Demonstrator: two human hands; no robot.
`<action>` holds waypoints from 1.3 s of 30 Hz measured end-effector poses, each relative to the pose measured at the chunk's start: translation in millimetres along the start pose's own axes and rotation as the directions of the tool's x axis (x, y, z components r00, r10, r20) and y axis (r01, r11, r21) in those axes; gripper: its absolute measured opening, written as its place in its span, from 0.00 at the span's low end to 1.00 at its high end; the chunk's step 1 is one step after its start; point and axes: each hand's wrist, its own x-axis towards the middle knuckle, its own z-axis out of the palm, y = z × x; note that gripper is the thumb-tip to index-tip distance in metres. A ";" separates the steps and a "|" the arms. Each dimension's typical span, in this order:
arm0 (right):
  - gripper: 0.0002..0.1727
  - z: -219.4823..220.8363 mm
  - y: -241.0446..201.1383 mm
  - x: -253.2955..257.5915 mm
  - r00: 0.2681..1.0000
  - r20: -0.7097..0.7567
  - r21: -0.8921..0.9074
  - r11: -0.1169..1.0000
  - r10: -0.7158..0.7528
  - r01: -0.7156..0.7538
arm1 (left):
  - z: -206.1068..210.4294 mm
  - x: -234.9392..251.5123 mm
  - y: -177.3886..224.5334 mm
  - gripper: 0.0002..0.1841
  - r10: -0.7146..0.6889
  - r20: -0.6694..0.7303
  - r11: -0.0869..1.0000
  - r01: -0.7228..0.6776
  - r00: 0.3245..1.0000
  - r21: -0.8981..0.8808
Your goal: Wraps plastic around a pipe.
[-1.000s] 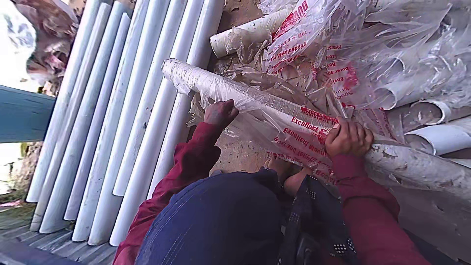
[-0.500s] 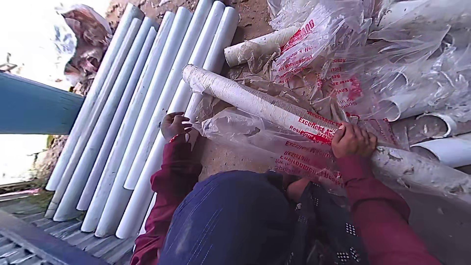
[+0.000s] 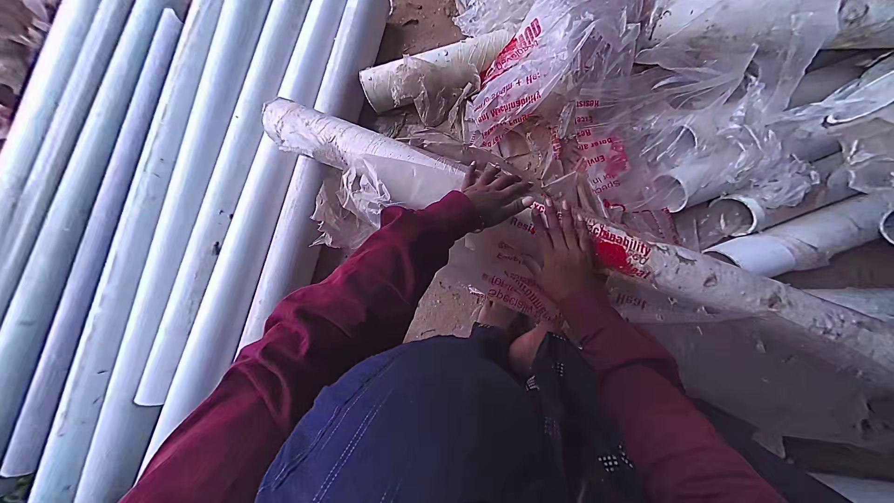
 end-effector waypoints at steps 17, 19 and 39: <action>0.17 -61.1 -15.8 -33.5 0.941 -0.115 0.387 0.887 0.317 -0.252 | 51.6 52.5 30.1 0.32 0.513 -0.418 0.853 -0.389 0.750 0.349; 0.31 -71.5 17.5 -39.3 0.924 -0.102 0.087 0.928 0.369 -0.361 | 67.0 45.6 46.8 0.44 0.428 -0.348 0.894 -0.335 0.834 0.297; 0.39 -167.0 142.5 -104.5 0.694 0.155 -0.041 0.707 0.703 -0.706 | 46.0 57.0 65.5 0.54 0.200 -0.227 0.931 -0.112 0.953 0.349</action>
